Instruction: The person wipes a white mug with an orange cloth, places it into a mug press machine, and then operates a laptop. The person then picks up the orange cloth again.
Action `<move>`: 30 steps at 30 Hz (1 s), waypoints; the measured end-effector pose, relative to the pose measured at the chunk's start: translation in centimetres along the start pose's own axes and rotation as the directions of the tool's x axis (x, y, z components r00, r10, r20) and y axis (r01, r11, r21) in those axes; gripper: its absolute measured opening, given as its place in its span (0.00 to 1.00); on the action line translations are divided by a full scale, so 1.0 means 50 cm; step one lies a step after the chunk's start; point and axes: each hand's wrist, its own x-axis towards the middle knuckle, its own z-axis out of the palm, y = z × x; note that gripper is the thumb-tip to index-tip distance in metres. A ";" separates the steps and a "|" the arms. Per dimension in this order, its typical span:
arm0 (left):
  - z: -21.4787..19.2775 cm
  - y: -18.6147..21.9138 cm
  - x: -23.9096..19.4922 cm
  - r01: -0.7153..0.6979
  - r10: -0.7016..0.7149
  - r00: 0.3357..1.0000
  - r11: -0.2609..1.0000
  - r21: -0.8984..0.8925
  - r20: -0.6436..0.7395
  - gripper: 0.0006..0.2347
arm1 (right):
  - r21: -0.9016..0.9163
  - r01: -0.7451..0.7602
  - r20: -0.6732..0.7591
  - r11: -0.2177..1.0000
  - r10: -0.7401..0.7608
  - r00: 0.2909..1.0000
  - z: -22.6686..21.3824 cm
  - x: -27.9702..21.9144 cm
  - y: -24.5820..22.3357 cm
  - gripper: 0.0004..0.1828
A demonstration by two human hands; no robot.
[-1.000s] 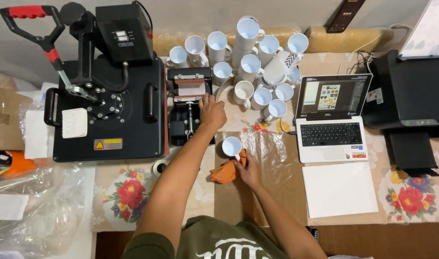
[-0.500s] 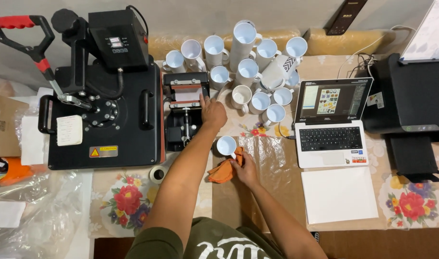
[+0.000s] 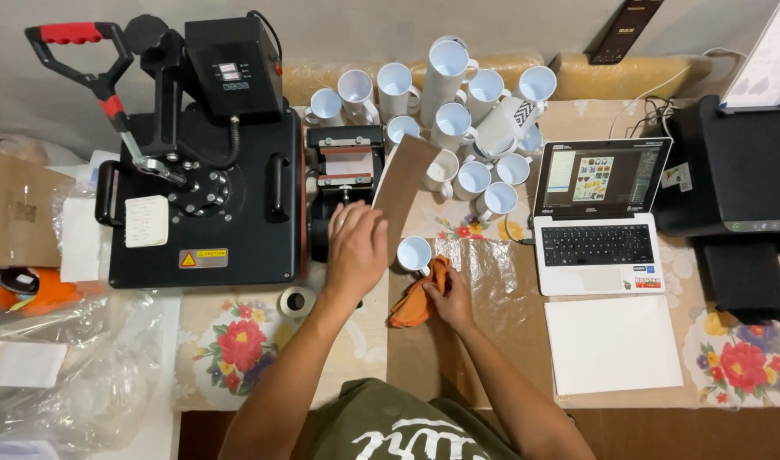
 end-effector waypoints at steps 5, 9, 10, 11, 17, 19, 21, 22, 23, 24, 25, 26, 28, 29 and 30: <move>-0.087 -0.065 -0.248 0.190 -0.188 0.982 0.977 -0.099 0.027 0.13 | -0.018 0.029 0.010 0.999 -0.029 1.000 0.022 0.013 -0.017 0.32; -0.103 -0.090 -0.432 0.473 -0.457 0.864 0.881 -0.030 0.210 0.18 | 0.010 0.082 0.070 0.997 -0.083 0.994 0.038 0.033 0.002 0.22; -0.092 -0.109 -0.471 0.478 -0.463 0.863 0.878 -0.030 0.202 0.18 | 0.008 0.089 0.078 0.996 -0.090 0.993 0.034 0.032 -0.006 0.22; -0.081 -0.127 -0.511 0.468 -0.454 0.869 0.883 -0.031 0.198 0.17 | -0.022 0.089 0.101 0.996 -0.087 0.991 0.030 0.031 -0.014 0.22; -0.077 -0.150 -0.616 0.494 -0.476 0.857 0.868 -0.054 0.200 0.15 | 0.051 -0.073 0.104 0.996 0.067 0.992 0.058 -0.020 -0.069 0.40; -0.079 -0.152 -0.625 0.508 -0.488 0.850 0.859 -0.067 0.199 0.15 | 0.126 -0.098 0.100 0.987 0.086 0.991 0.086 -0.032 -0.074 0.46; -0.083 -0.152 -0.629 0.520 -0.494 0.842 0.851 -0.078 0.217 0.15 | 0.138 -0.029 0.026 0.990 0.025 0.999 0.114 -0.042 -0.088 0.64; -0.085 -0.155 -0.631 0.519 -0.494 0.843 0.851 -0.076 0.213 0.15 | 0.140 -0.025 0.027 0.990 0.022 0.999 0.129 -0.038 -0.106 0.64; -0.086 -0.157 -0.633 0.525 -0.501 0.840 0.848 -0.079 0.210 0.15 | 0.165 -0.077 -0.041 0.983 0.085 0.996 0.143 -0.033 -0.124 0.57; -0.089 -0.157 -0.639 0.532 -0.507 0.836 0.843 -0.079 0.211 0.15 | 0.193 -0.132 -0.107 0.972 0.154 0.982 0.156 -0.034 -0.139 0.50; -0.092 -0.158 -0.646 0.532 -0.508 0.835 0.843 -0.076 0.210 0.15 | 0.195 -0.133 -0.104 0.972 0.155 0.982 0.165 -0.031 -0.154 0.50; -0.095 -0.161 -0.650 0.540 -0.518 0.831 0.839 -0.071 0.206 0.15 | 0.182 -0.178 -0.163 0.967 0.208 0.964 0.174 -0.026 -0.171 0.46; -0.099 -0.168 -0.661 0.547 -0.526 0.826 0.835 -0.063 0.201 0.14 | 0.175 -0.224 -0.220 0.959 0.260 0.940 0.181 -0.018 -0.204 0.42; -0.100 -0.172 -0.669 0.574 -0.553 0.808 0.817 -0.055 0.204 0.14 | 0.135 -0.269 -0.223 0.954 0.294 0.930 0.180 -0.016 -0.220 0.37; -0.101 -0.177 -0.674 0.599 -0.579 0.789 0.799 -0.048 0.207 0.14 | 0.096 -0.313 -0.228 0.945 0.327 0.917 0.179 -0.012 -0.236 0.32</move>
